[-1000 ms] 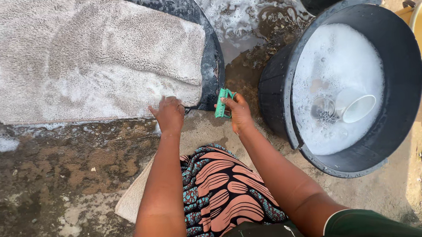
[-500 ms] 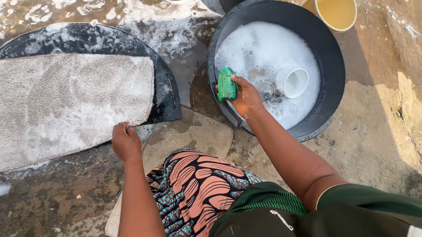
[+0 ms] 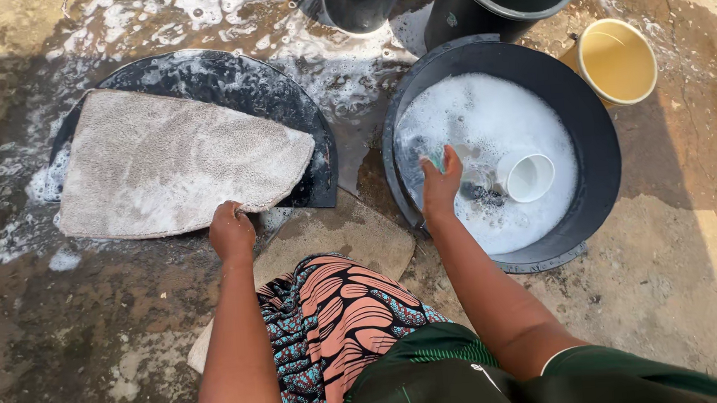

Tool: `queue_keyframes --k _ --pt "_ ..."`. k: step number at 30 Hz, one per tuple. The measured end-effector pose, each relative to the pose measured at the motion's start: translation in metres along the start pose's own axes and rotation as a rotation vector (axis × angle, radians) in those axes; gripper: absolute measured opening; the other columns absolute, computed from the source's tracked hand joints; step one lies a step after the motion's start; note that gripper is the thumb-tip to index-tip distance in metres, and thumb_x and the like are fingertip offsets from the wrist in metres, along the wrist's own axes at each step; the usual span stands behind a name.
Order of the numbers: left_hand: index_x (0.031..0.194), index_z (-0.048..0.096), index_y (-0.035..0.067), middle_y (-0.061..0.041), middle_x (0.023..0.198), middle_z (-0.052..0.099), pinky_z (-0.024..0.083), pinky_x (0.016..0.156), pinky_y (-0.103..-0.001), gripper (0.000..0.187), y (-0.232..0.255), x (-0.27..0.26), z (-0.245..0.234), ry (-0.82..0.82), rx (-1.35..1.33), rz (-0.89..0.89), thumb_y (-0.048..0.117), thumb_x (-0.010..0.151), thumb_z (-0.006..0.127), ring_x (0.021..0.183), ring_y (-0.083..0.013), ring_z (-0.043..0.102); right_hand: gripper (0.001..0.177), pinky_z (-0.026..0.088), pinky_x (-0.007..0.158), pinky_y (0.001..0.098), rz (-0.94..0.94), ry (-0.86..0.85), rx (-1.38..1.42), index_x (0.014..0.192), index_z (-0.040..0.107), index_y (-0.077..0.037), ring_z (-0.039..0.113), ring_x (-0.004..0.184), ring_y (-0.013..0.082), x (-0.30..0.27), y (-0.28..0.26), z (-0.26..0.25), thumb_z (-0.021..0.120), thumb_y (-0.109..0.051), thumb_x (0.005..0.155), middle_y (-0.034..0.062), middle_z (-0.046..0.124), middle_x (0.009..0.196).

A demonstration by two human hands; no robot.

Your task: The person scrubs a rug using a brush and soapy water on the ground, pours water from a cup to rinse it, and then rolls and wrings the rug by hand.

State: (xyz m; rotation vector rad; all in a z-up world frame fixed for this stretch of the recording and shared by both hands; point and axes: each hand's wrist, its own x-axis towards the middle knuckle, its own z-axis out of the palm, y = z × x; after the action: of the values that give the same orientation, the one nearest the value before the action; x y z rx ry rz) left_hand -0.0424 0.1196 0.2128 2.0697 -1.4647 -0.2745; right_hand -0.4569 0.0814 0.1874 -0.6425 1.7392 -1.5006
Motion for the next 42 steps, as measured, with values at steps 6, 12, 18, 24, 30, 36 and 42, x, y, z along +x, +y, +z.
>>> queue_keyframes --k 6,12,18,24,30,36,42 --pt "0.108 0.071 0.007 -0.014 0.110 0.071 0.054 0.084 -0.048 0.020 0.011 0.016 -0.033 0.064 -0.118 -0.032 0.007 0.089 0.067 0.100 -0.0391 0.067 0.077 0.043 0.116 0.0457 -0.651 -0.787 -0.410 0.141 0.052 -0.014 0.051 0.135 0.0314 -0.111 -0.055 0.151 0.088 -0.022 0.072 0.0129 0.052 0.143" --pt "0.107 0.071 0.005 -0.013 0.108 0.072 0.053 0.083 -0.047 0.017 -0.011 0.035 -0.067 0.154 -0.250 -0.044 0.006 0.090 0.066 0.102 -0.0367 0.066 0.056 0.046 0.103 0.0487 -0.852 -0.857 -0.668 0.129 0.069 -0.013 0.051 0.130 0.0430 -0.120 0.025 0.274 0.079 -0.012 0.073 0.0167 0.056 0.142" --pt "0.126 0.064 0.005 -0.010 0.124 0.068 0.049 0.101 -0.036 0.026 -0.074 0.093 -0.109 0.441 -0.802 -0.247 0.002 0.100 0.062 0.115 -0.0250 0.065 0.040 0.053 0.090 0.0465 -0.833 -0.834 -0.523 0.112 0.072 -0.009 0.066 0.100 0.0418 -0.154 -0.033 0.368 0.055 -0.001 0.077 0.0193 0.072 0.106" --pt "0.160 0.029 0.014 -0.014 0.165 0.033 0.038 0.121 -0.046 0.080 -0.162 0.122 -0.125 0.774 -1.083 -0.400 -0.011 0.090 0.060 0.152 -0.0270 0.035 0.023 0.055 0.081 0.0400 -0.783 -0.985 -0.493 0.103 0.072 -0.008 0.068 0.092 0.0411 -0.212 -0.137 0.461 0.058 -0.005 0.085 0.0209 0.070 0.096" --pt "0.157 0.012 0.036 -0.009 0.166 0.022 0.033 0.111 -0.072 0.078 -0.202 0.117 -0.104 0.569 -1.684 -1.230 0.050 0.094 0.054 0.150 -0.0325 0.028 0.025 0.055 0.080 0.0341 -0.844 -1.197 -0.371 0.101 0.071 -0.005 0.072 0.083 0.0300 -0.254 -0.191 0.519 0.060 -0.001 0.079 0.0158 0.072 0.091" --pt "0.143 0.043 0.013 -0.009 0.130 0.042 0.036 0.079 -0.048 0.054 -0.209 0.209 -0.204 0.652 -1.425 -0.917 0.030 0.094 0.061 0.105 -0.0218 0.038 0.021 0.055 0.081 0.0300 -0.714 -1.444 -0.246 0.100 0.070 0.000 0.068 0.083 0.0149 -0.297 -0.244 0.577 0.063 0.002 0.080 0.0096 0.071 0.087" --pt "0.120 0.071 -0.010 -0.011 0.088 0.066 0.036 0.043 -0.025 0.038 -0.164 0.294 -0.357 0.556 -1.356 -0.713 -0.003 0.084 0.060 0.054 -0.0114 0.053 0.011 0.054 0.086 0.0257 -0.662 -1.548 -0.087 0.099 0.070 0.000 0.065 0.090 0.0100 -0.303 -0.280 0.594 0.068 -0.002 0.089 0.0005 0.069 0.094"
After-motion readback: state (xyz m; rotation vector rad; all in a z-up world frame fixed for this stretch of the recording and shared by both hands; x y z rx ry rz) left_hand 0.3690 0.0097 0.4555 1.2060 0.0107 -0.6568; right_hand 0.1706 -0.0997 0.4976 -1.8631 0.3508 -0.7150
